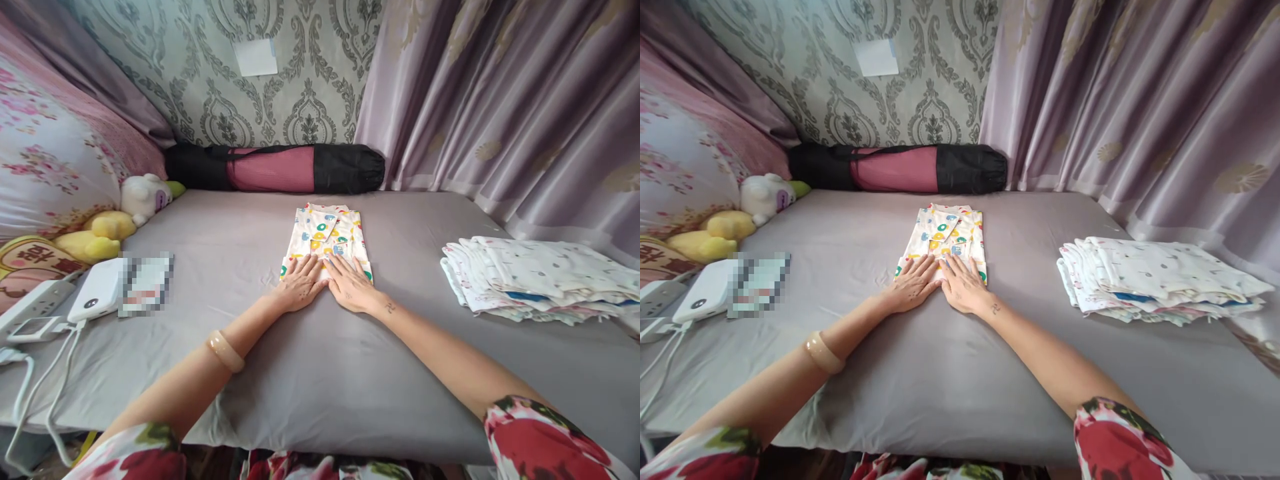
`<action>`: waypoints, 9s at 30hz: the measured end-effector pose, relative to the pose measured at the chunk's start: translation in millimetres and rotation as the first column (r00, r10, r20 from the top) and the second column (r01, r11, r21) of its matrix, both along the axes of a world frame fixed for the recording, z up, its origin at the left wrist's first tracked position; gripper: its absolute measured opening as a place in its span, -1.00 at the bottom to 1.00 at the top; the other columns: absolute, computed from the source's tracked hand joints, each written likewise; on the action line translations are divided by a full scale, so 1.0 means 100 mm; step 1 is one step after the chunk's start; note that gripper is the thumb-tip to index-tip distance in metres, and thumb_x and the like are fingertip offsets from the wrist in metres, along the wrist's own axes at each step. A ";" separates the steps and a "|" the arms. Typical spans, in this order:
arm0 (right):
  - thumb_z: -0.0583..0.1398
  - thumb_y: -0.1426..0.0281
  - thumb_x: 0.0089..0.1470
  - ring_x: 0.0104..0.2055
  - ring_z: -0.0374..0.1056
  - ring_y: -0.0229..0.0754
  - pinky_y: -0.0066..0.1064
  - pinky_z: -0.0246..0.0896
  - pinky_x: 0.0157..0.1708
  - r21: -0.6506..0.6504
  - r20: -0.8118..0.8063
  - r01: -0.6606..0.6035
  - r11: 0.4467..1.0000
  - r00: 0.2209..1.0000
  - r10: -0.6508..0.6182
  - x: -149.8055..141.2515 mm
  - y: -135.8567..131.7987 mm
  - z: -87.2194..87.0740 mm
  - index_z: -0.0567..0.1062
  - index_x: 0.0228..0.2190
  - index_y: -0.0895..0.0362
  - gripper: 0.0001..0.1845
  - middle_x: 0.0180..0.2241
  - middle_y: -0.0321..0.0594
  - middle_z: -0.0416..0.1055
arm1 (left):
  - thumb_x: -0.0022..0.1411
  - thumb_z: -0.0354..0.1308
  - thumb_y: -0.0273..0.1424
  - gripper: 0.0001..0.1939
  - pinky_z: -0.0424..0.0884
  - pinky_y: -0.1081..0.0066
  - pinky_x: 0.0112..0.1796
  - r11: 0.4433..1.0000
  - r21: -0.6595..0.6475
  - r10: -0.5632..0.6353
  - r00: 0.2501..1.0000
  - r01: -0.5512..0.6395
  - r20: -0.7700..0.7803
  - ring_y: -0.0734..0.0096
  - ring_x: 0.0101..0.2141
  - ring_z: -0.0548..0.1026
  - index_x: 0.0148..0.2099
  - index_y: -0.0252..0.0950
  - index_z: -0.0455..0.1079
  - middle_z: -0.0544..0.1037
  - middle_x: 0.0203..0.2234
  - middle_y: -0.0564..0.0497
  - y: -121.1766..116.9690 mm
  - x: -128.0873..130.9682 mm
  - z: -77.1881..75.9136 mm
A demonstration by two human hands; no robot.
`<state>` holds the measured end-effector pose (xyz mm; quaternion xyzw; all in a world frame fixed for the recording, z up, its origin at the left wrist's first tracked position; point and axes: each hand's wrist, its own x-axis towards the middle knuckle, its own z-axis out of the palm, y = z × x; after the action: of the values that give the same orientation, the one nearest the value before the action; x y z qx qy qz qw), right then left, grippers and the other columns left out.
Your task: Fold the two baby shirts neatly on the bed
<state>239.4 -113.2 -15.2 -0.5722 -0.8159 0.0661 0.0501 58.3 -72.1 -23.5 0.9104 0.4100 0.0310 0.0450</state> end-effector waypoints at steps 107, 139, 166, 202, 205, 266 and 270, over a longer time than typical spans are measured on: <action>-0.07 0.47 0.28 -0.06 0.47 0.03 -0.28 0.28 -0.14 -0.039 -0.058 0.702 0.711 0.709 -0.703 0.45 0.52 0.13 0.37 -0.04 0.28 -0.68 -0.14 0.14 0.51 | 0.43 -0.23 -0.34 -0.71 0.36 0.31 -0.27 0.737 -0.106 0.675 0.718 -0.668 0.171 0.13 -0.19 0.55 0.00 -0.28 0.26 0.51 -0.15 -0.21 0.48 0.20 0.05; -0.08 0.46 0.26 0.13 0.26 0.09 -0.14 0.08 0.09 0.179 -0.014 0.501 0.847 0.862 -0.507 0.27 0.42 0.24 0.42 0.00 0.24 -0.60 0.09 0.17 0.34 | 0.39 -0.19 -0.39 -0.60 0.22 0.09 0.08 0.873 0.073 0.470 0.871 -0.483 0.140 -0.02 0.18 0.24 0.16 -0.30 0.31 0.24 0.23 -0.27 0.36 0.33 0.24; -0.15 0.22 0.32 0.39 -0.19 0.11 -0.04 -0.32 0.31 0.077 -0.040 0.482 0.873 0.876 -0.480 0.04 0.41 -0.13 0.10 0.30 0.36 -0.33 0.36 0.07 -0.07 | 0.41 -0.33 -0.11 -0.37 -0.04 0.01 0.26 0.875 0.052 0.475 0.875 -0.481 0.092 -0.05 0.33 0.02 0.37 -0.30 0.11 0.13 0.34 -0.17 0.29 0.55 -0.08; -0.14 0.34 0.29 0.40 -0.16 0.01 -0.08 -0.27 0.32 0.148 -0.069 0.339 0.929 0.941 -0.332 -0.08 0.13 -0.15 0.15 0.28 0.36 -0.39 0.35 0.07 -0.03 | 0.45 -0.35 -0.24 -0.41 -0.05 0.03 0.28 0.925 0.067 0.369 0.926 -0.374 0.075 0.08 0.34 0.00 0.37 -0.42 0.06 0.12 0.34 -0.20 -0.11 0.52 -0.07; -0.15 0.27 0.31 0.40 -0.18 0.01 -0.08 -0.29 0.33 0.132 -0.035 0.327 0.936 0.945 -0.325 0.03 0.12 -0.16 0.10 0.29 0.37 -0.36 0.36 0.06 -0.06 | 0.45 -0.34 -0.19 -0.40 -0.06 0.01 0.28 0.931 0.066 0.355 0.932 -0.359 0.069 0.07 0.35 -0.02 0.38 -0.37 0.06 0.10 0.35 -0.18 -0.08 0.45 -0.07; -0.15 0.32 0.30 0.42 -0.26 -0.04 0.01 -0.46 0.34 0.163 -0.060 0.259 0.952 0.966 -0.252 0.03 0.42 -0.10 0.10 0.32 0.21 -0.39 0.39 -0.04 -0.14 | 0.43 -0.29 -0.19 -0.41 -0.14 -0.06 0.28 0.920 0.149 0.343 0.928 -0.364 0.149 0.03 0.36 -0.10 0.38 -0.33 0.09 0.03 0.37 -0.19 0.25 0.49 -0.04; -0.14 0.27 0.31 0.42 -0.29 0.02 0.08 -0.45 0.32 0.194 -0.071 0.326 0.925 0.945 -0.318 0.02 0.40 -0.10 0.12 0.31 0.18 -0.40 0.39 -0.03 -0.14 | 0.43 -0.30 -0.16 -0.43 -0.13 -0.14 0.26 0.926 0.129 0.338 0.931 -0.355 0.136 0.00 0.36 -0.08 0.38 -0.17 0.08 0.07 0.36 -0.10 0.26 0.49 -0.05</action>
<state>241.9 -72.9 -25.4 -0.6888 -0.7122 -0.0158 0.1342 107.6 -46.0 -28.9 0.8212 0.5579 0.1199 -0.0076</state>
